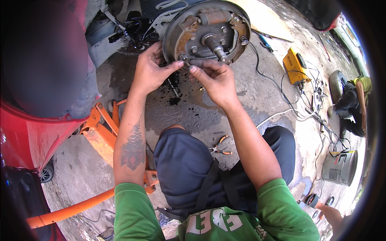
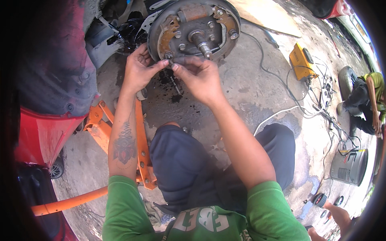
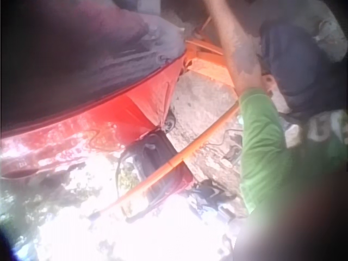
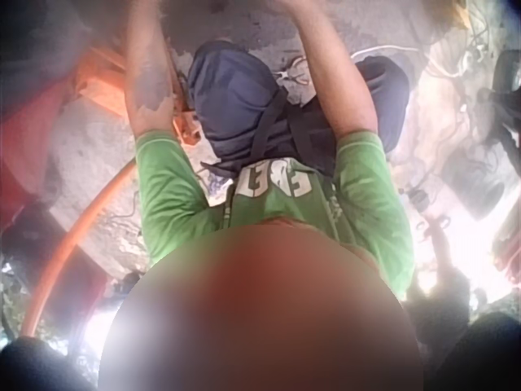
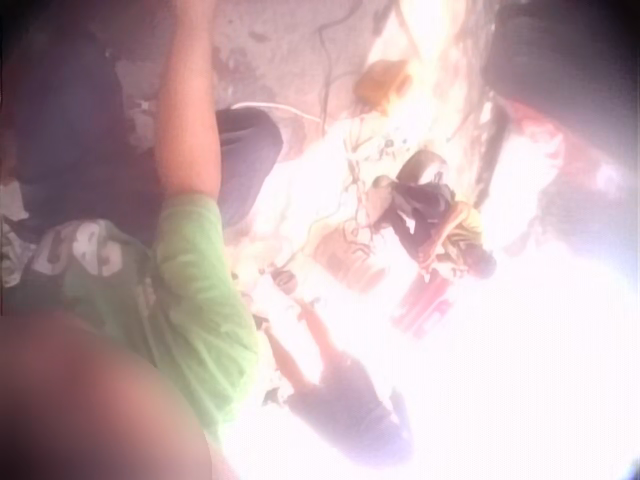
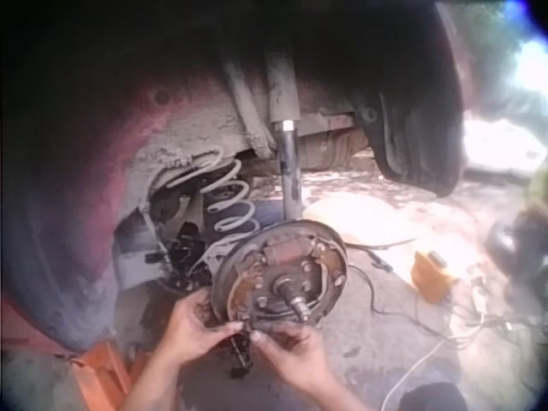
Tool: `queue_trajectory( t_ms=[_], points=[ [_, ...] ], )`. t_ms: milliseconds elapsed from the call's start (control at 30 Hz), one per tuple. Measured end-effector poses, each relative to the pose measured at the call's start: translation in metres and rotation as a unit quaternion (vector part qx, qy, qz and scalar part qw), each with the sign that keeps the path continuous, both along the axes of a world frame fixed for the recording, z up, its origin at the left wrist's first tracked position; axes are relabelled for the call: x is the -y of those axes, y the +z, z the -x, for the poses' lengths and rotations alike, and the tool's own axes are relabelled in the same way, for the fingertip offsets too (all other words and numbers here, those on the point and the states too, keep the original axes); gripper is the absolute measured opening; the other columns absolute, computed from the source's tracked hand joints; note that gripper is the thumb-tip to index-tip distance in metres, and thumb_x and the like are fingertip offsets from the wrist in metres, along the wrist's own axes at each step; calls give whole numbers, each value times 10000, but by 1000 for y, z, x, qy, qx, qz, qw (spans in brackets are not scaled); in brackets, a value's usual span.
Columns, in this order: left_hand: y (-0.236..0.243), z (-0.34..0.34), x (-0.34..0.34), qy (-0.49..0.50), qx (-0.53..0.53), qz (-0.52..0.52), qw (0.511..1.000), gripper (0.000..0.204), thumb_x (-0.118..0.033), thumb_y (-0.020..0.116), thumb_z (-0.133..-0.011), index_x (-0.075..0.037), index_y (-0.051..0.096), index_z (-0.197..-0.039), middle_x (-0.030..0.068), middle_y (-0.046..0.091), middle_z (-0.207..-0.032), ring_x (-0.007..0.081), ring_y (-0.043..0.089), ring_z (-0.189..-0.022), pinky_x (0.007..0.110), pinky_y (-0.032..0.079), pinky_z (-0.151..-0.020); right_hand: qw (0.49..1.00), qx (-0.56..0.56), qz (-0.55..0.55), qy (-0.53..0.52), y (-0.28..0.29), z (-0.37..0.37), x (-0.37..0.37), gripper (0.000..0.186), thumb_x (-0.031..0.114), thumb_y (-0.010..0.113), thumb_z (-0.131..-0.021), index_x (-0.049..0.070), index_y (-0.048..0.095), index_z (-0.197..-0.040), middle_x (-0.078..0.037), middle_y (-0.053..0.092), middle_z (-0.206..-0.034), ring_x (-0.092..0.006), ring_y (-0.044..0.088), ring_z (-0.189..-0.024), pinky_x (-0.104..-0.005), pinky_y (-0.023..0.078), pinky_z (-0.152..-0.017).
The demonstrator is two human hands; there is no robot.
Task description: The person is repairing a car's drum brake assembly. They use pliers and a screwdriver to adjust and secure components within the brake drum while sitting on the ground next to a red car raised on a jack.
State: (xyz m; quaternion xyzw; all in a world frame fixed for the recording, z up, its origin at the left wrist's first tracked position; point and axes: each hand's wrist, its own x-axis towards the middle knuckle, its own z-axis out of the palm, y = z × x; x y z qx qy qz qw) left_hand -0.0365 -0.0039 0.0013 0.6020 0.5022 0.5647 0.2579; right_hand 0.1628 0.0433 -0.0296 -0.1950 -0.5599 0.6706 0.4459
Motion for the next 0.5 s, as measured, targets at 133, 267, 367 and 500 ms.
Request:
queue_trajectory(
  t_ms=[133, 267, 367, 500],
  points=[
    [-2, 2, -1, 3, -15, -1, 1000, 589, 28, 830, -815, 79, 560, -1335, 146, 684, -1232, 180, 657, -1133, 338, 519, -1042, 992, 17, -118, -46, -5, 9, -2, 144, 37, 714, -958, -36, 727, -1082, -66, 752, -968, -117, 711, -872, -271, 579, -778],
    [-3, 4, -2, -7, 0, -8, 1000, 589, 38, 823, -817, 85, 555, -1339, 151, 679, -1240, 182, 652, -1141, 341, 517, -1047, 983, 10, -142, -118, -8, 19, 0, 126, 43, 736, -920, -8, 740, -1035, -95, 767, -938, -157, 745, -847, -294, 581, -746],
    [-3, 4, -1, -11, 3, 0, 1000, 584, 43, 817, -821, 91, 551, -1340, 152, 675, -1245, 182, 649, -1147, 341, 515, -1051, 939, 66, -270, -202, -6, 19, 0, 142, 44, 752, -910, 10, 755, -1048, -95, 765, -943, -160, 741, -848, -292, 578, -758],
    [-2, 3, -1, -22, 11, -9, 1000, 579, 42, 815, -824, 95, 550, -1336, 151, 675, -1244, 179, 647, -1147, 340, 514, -1051, 881, 97, -378, -268, -2, 16, -1, 198, 49, 783, -855, 37, 769, -1052, -117, 757, -917, -224, 746, -826, -318, 572, -741]
  ],
)
